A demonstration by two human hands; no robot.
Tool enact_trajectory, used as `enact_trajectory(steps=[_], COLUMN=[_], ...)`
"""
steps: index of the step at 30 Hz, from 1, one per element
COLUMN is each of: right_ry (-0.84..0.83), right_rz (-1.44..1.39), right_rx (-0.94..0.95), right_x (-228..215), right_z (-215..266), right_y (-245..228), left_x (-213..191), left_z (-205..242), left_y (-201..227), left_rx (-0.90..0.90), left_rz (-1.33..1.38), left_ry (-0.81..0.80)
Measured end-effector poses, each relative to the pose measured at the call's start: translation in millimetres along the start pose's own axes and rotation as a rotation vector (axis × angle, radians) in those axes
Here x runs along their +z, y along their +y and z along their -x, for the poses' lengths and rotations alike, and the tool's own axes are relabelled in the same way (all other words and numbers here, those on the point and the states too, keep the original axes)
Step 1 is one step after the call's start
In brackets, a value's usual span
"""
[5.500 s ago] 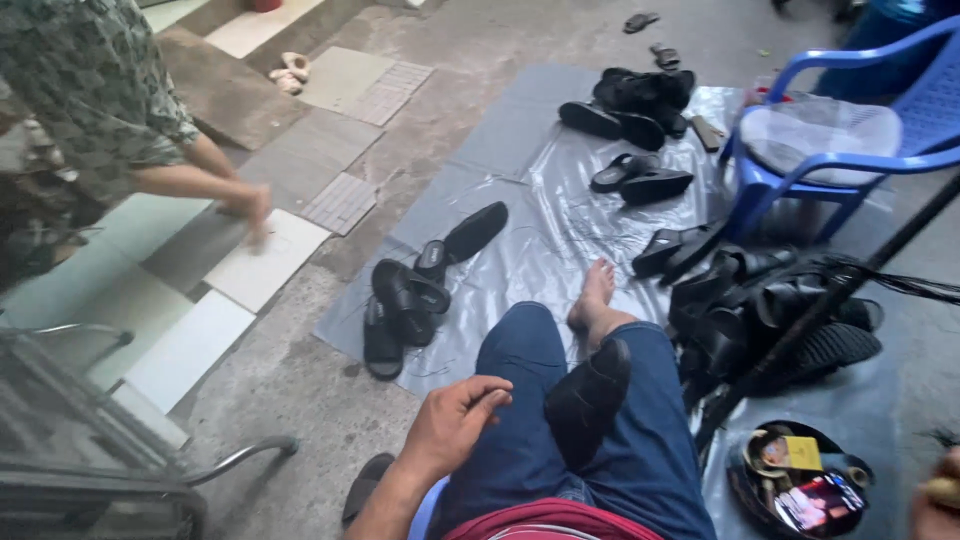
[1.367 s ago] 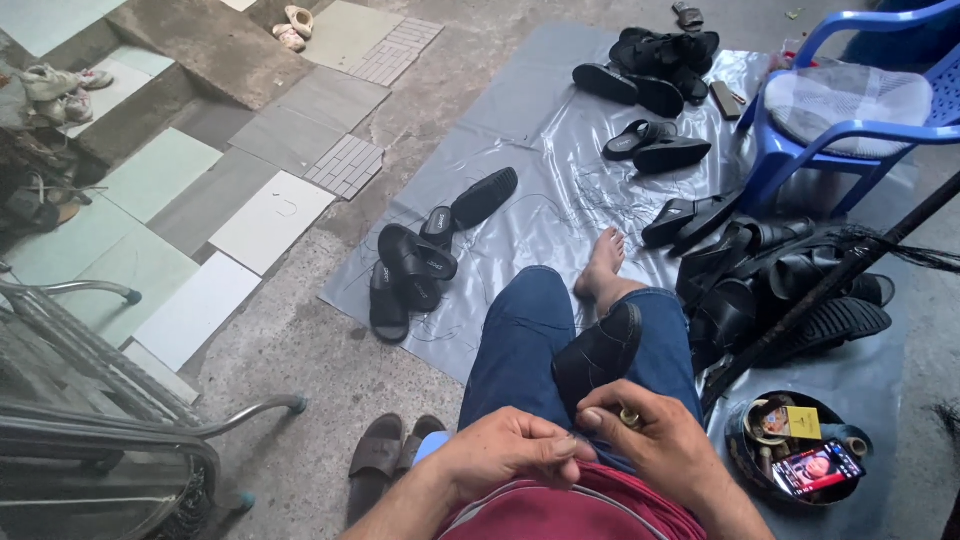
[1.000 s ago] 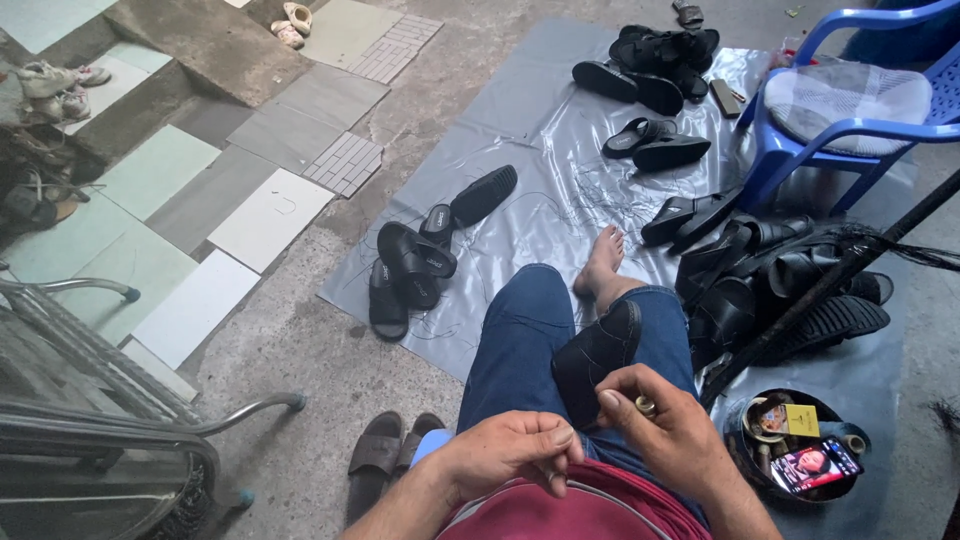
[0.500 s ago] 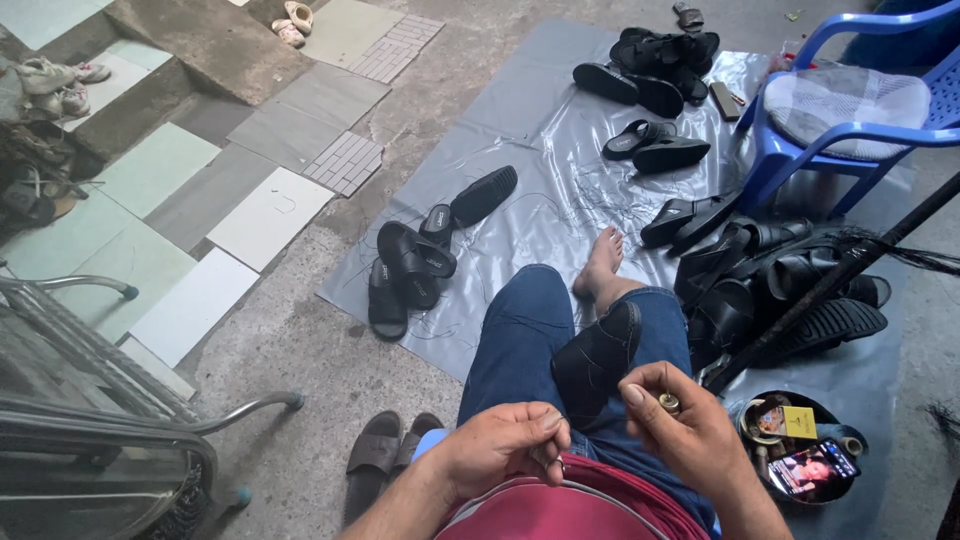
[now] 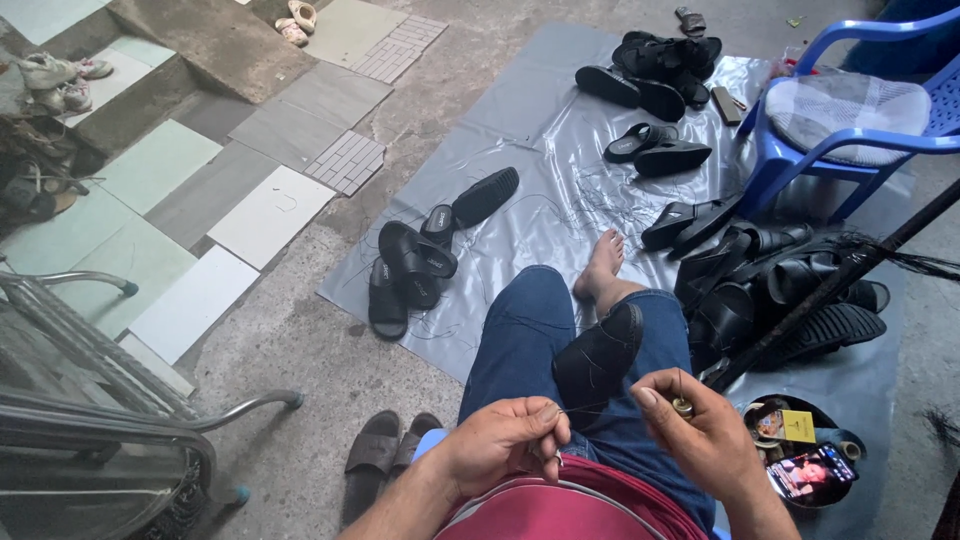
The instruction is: Hand-stitching the straps of black sandals to finish a repair job.
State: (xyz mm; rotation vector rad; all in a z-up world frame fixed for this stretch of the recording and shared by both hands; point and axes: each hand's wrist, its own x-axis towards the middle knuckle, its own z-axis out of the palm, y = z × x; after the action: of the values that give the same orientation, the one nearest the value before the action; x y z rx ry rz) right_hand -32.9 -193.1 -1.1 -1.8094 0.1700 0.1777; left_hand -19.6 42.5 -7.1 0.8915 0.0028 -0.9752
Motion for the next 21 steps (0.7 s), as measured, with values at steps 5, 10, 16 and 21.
enact_trajectory(steps=[5, 10, 16, 21], right_ry=[0.032, -0.016, -0.174, -0.070], right_rz=[-0.149, -0.113, 0.442, 0.479], right_rx=[0.023, 0.004, -0.155, -0.289], right_x=[-1, -2, -11, -57], right_z=[1, 1, 10, 19], right_y=[2, 9, -10, 3], left_x=[1, -2, 3, 29], left_z=[1, -1, -6, -17], left_y=[-1, -3, 8, 28], left_rx=[-0.007, 0.030, 0.112, 0.203], left_rz=[-0.027, 0.040, -0.074, -0.173], left_ry=[0.029, 0.053, 0.069, -0.041])
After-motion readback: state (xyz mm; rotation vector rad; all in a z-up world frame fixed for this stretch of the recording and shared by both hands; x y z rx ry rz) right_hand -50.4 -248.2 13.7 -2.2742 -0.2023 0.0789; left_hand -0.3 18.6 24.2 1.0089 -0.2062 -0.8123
